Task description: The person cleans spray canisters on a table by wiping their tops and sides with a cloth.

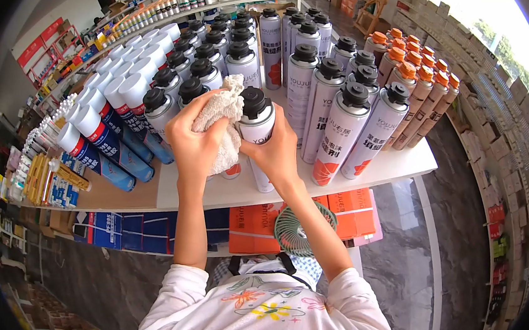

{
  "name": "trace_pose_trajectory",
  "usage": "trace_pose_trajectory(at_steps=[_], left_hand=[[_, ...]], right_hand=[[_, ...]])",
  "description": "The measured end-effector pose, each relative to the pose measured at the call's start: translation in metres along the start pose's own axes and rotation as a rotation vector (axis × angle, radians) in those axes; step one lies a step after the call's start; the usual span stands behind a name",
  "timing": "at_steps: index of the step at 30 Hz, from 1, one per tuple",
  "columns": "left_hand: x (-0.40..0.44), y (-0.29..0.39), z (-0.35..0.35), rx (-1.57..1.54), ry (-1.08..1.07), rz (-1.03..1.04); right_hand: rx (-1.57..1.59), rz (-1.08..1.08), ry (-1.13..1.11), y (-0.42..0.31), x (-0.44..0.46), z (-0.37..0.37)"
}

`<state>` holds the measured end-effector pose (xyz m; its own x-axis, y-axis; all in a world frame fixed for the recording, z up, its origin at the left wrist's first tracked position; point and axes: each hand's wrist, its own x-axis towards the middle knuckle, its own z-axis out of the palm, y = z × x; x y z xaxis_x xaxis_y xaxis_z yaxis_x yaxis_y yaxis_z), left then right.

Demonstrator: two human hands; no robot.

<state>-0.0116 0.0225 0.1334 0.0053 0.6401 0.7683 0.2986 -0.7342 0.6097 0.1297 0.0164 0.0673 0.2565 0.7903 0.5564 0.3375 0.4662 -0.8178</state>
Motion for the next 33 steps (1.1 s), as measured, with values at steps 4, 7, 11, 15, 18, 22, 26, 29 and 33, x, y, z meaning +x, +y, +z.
trace_pose_trajectory(at_steps=[4,7,11,15,18,22,26,29,33], left_hand=[[0.009,0.010,-0.002,-0.003,-0.067,-0.208],[0.013,0.004,0.001,0.011,-0.070,-0.192],[0.021,0.010,0.001,0.072,-0.113,-0.297],[0.012,-0.007,0.007,0.084,-0.072,-0.074],[0.005,-0.013,0.007,0.203,-0.049,0.222],[-0.002,-0.016,-0.003,0.215,-0.090,0.323],[-0.010,-0.002,-0.010,0.438,-0.138,0.427],[-0.023,0.009,-0.008,0.390,-0.163,0.415],[-0.023,-0.003,-0.019,-0.049,-0.148,0.034]], right_hand=[[-0.020,-0.044,0.016,0.000,-0.003,-0.002],[-0.011,-0.012,0.004,0.001,0.000,-0.002],[-0.023,-0.011,0.018,0.001,-0.004,0.000],[-0.018,-0.027,0.030,-0.002,-0.003,-0.001],[-0.021,0.034,0.017,-0.003,-0.002,0.001],[-0.030,-0.002,0.043,-0.008,-0.003,0.003],[-0.023,-0.006,0.065,-0.004,0.000,0.010],[-0.076,0.016,0.100,0.003,0.001,0.013],[-0.175,0.062,0.021,-0.007,0.000,0.007]])
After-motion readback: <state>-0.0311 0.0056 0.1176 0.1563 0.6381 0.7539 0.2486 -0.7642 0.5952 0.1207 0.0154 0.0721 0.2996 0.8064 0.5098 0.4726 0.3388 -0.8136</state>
